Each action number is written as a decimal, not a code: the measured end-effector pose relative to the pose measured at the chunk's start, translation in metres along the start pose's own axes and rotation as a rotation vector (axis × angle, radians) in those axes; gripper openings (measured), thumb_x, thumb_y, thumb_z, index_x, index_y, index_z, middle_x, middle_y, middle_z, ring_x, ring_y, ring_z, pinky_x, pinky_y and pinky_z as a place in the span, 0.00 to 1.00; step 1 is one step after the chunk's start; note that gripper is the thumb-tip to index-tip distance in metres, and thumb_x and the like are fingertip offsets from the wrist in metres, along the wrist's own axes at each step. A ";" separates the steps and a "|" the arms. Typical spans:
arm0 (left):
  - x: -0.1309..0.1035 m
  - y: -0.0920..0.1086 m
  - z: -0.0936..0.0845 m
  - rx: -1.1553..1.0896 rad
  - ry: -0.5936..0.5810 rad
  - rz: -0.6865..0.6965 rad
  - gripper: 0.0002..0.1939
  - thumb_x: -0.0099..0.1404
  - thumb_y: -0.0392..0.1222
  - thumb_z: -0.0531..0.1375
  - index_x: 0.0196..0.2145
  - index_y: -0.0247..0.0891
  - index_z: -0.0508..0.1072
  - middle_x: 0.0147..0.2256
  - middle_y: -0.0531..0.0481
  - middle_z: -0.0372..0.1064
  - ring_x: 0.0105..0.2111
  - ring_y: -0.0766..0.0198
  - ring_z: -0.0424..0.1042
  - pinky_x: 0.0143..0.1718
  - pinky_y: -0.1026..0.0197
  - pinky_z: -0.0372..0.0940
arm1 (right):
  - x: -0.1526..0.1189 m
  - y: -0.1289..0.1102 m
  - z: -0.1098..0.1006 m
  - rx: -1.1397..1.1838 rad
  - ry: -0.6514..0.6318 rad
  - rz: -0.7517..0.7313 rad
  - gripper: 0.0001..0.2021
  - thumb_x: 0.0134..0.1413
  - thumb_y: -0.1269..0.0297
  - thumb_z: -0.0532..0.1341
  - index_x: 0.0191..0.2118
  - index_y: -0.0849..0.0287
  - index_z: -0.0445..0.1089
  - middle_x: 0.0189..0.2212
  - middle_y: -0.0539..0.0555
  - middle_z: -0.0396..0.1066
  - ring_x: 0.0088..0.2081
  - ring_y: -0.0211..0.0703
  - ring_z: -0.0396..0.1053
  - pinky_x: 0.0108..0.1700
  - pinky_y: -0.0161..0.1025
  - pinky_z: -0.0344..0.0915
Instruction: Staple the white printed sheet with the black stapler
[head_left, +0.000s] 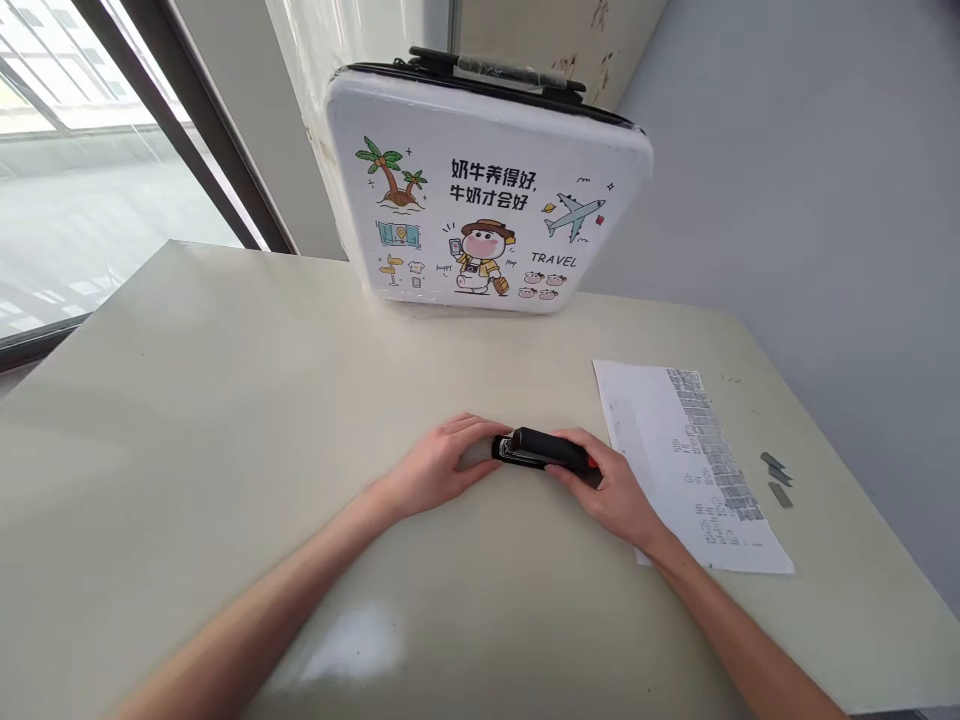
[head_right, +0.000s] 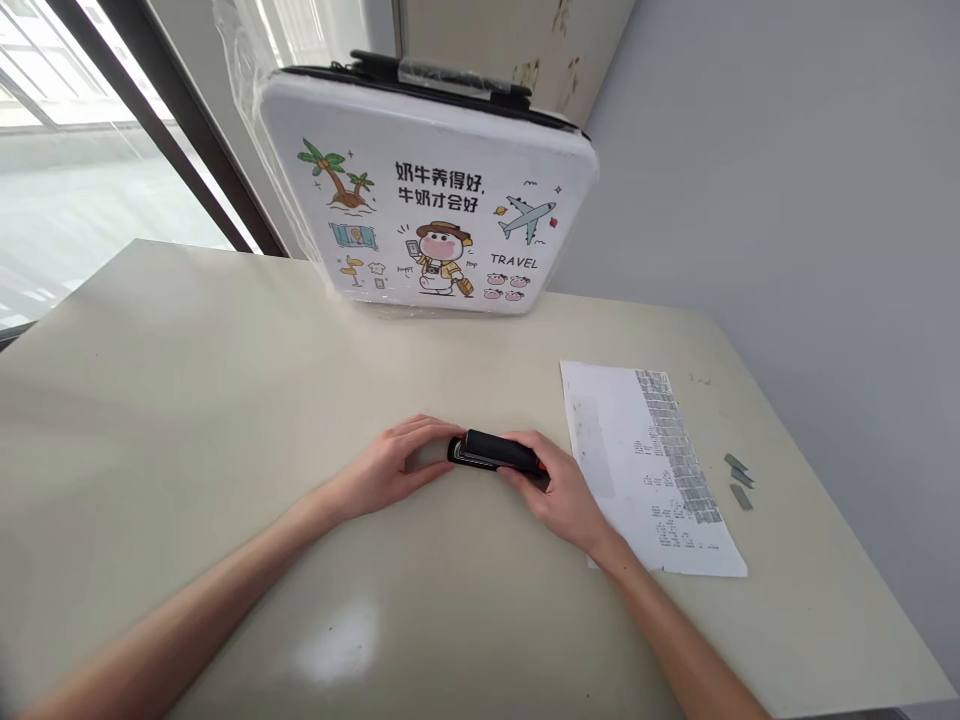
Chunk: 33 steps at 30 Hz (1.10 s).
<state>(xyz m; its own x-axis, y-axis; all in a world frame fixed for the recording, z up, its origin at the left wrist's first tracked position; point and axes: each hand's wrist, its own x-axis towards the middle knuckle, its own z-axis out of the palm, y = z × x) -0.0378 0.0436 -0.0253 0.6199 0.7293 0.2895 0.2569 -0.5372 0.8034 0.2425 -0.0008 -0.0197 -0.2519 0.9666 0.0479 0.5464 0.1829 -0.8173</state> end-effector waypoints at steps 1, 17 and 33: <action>-0.001 0.000 0.000 0.004 0.002 0.007 0.17 0.74 0.39 0.61 0.59 0.45 0.71 0.53 0.46 0.74 0.54 0.56 0.73 0.57 0.53 0.68 | -0.002 -0.003 0.003 0.011 -0.014 0.002 0.15 0.67 0.54 0.62 0.56 0.47 0.70 0.51 0.53 0.76 0.50 0.51 0.74 0.50 0.46 0.72; -0.019 0.006 0.001 0.153 -0.037 0.038 0.10 0.71 0.49 0.64 0.40 0.40 0.76 0.39 0.47 0.75 0.42 0.56 0.73 0.44 0.56 0.69 | -0.036 -0.022 0.026 0.073 0.050 0.054 0.25 0.69 0.39 0.53 0.56 0.51 0.72 0.41 0.53 0.76 0.32 0.44 0.68 0.32 0.41 0.65; -0.019 -0.007 -0.010 0.025 -0.124 0.075 0.11 0.71 0.47 0.64 0.49 0.42 0.75 0.44 0.46 0.76 0.49 0.54 0.73 0.50 0.53 0.69 | -0.030 -0.023 0.027 0.064 0.067 0.093 0.25 0.73 0.43 0.49 0.52 0.52 0.76 0.34 0.53 0.75 0.46 0.55 0.73 0.48 0.46 0.69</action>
<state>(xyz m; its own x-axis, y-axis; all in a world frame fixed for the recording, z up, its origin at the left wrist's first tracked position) -0.0584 0.0379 -0.0310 0.7247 0.6294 0.2804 0.2238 -0.5999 0.7682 0.2160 -0.0385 -0.0177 -0.1472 0.9891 0.0069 0.5118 0.0821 -0.8551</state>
